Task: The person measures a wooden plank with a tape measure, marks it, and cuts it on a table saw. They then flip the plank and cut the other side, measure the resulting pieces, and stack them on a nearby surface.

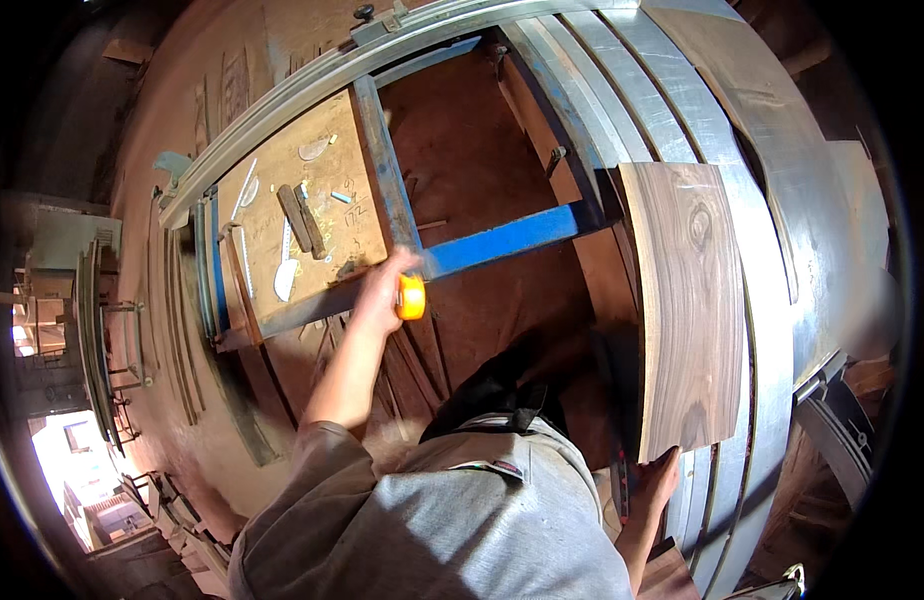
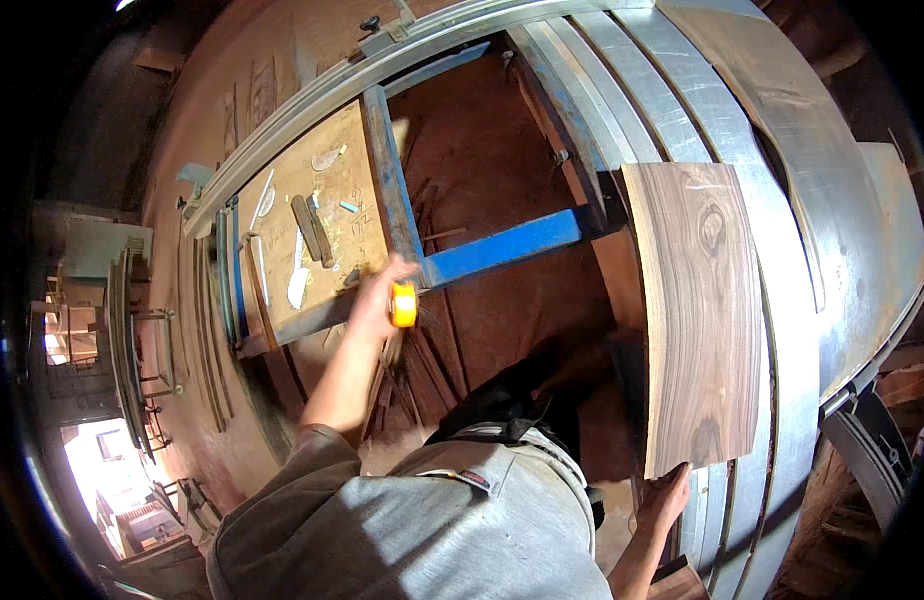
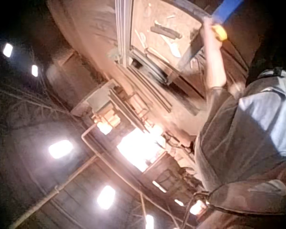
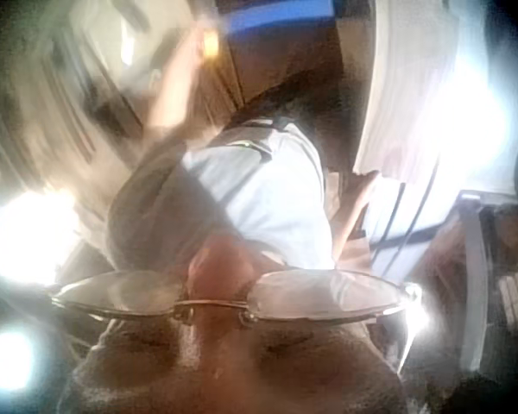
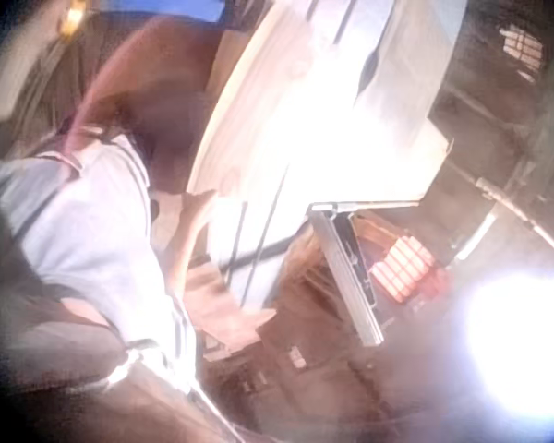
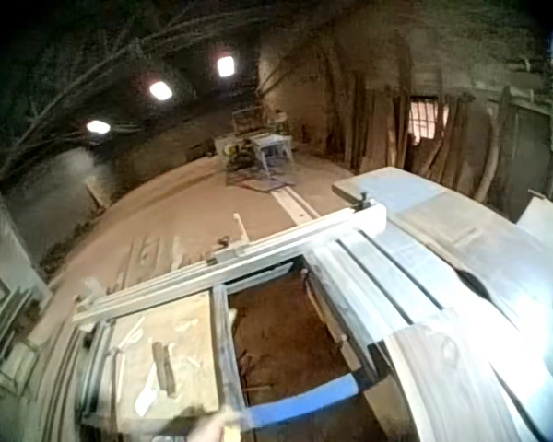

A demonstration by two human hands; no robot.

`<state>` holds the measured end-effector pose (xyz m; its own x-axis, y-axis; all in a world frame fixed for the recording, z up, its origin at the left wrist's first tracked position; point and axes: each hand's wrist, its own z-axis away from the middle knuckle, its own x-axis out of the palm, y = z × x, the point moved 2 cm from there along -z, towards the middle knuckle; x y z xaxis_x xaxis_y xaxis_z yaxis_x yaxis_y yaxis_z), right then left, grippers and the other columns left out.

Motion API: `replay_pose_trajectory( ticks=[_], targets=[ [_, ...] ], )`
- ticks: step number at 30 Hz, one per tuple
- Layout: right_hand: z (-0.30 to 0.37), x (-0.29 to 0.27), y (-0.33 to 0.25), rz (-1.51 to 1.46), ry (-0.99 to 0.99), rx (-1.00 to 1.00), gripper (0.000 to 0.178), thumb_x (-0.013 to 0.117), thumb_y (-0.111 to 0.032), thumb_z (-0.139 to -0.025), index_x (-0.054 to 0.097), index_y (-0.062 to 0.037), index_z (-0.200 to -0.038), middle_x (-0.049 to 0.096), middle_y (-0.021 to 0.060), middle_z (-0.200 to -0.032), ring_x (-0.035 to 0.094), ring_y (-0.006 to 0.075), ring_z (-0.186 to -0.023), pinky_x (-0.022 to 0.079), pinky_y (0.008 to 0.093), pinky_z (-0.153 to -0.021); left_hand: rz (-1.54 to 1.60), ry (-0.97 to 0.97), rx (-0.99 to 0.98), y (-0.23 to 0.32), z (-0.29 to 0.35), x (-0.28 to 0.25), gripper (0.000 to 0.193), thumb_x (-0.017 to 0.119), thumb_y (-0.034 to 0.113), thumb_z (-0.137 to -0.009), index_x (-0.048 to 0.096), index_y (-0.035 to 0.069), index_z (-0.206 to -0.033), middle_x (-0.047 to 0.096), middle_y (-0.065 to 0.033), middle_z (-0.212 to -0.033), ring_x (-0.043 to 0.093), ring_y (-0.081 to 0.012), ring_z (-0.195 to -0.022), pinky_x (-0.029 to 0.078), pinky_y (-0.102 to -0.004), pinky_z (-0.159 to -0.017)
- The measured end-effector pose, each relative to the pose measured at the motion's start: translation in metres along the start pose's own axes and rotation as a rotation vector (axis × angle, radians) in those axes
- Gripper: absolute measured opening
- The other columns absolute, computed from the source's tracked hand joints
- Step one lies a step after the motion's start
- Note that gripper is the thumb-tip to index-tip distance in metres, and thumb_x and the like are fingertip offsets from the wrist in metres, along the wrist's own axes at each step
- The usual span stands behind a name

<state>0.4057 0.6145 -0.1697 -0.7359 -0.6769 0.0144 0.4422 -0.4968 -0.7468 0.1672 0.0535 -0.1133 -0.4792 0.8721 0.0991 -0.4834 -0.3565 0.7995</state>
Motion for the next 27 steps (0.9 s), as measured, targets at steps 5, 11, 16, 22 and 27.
replay_pose_trajectory(
  ticks=[5,11,16,22,27],
  targets=[
    [0.03,0.044,-0.034,-0.195,-0.146,0.064,0.058,0.045,-0.046,-0.105,0.049,0.0034,-0.136,0.055,0.0132,-0.136,0.06,0.0291,-0.112,0.055,0.0424,-0.089,-0.939,0.556,0.274,0.054,-0.062,-0.076,0.043,0.058,0.038,-0.095,0.07,-0.001,-0.107,0.072,-0.0185,-0.093,0.07,-0.0227,-0.089,0.052,-0.0358,-0.073],
    [0.02,0.038,-0.018,-0.169,-0.092,0.067,0.051,0.048,-0.046,-0.104,0.054,-0.0033,-0.13,0.063,0.0078,-0.123,0.066,0.0205,-0.098,0.054,0.032,-0.066,-1.129,0.542,0.255,0.05,-0.113,-0.131,0.052,0.048,0.047,-0.098,0.07,0.002,-0.112,0.07,-0.0241,-0.103,0.067,-0.0384,-0.093,0.051,-0.0462,-0.084],
    [0.013,0.021,0.009,-0.204,-0.034,0.091,0.048,0.05,-0.047,-0.104,0.058,-0.0043,-0.125,0.065,0.0078,-0.117,0.066,0.0204,-0.094,0.056,0.0351,-0.063,-1.242,0.555,0.364,0.057,-0.114,-0.12,0.053,0.049,0.044,-0.097,0.069,-0.003,-0.11,0.07,-0.0271,-0.1,0.069,-0.0405,-0.087,0.051,-0.0467,-0.08],
    [0.018,0.033,0.005,-0.197,0.028,0.095,0.05,0.05,-0.047,-0.104,0.059,-0.0027,-0.124,0.066,0.0085,-0.111,0.064,0.0187,-0.086,0.056,0.0372,-0.067,-1.361,0.657,0.583,0.058,-0.095,-0.097,0.054,0.047,0.042,-0.099,0.063,-0.003,-0.126,0.064,-0.0297,-0.121,0.06,-0.0446,-0.111,0.046,-0.0493,-0.096],
    [0.032,0.047,-0.016,-0.136,0.076,0.117,0.033,0.054,-0.045,-0.103,0.059,-0.014,-0.096,0.048,-0.0085,-0.074,0.042,0.0042,-0.056,0.029,0.0218,-0.046,-1.556,0.577,0.71,0.04,-0.069,-0.074,0.059,0.052,0.041,-0.099,0.052,-0.002,-0.139,0.055,-0.0276,-0.136,0.05,-0.0436,-0.126,0.039,-0.0484,-0.107]
  ],
)
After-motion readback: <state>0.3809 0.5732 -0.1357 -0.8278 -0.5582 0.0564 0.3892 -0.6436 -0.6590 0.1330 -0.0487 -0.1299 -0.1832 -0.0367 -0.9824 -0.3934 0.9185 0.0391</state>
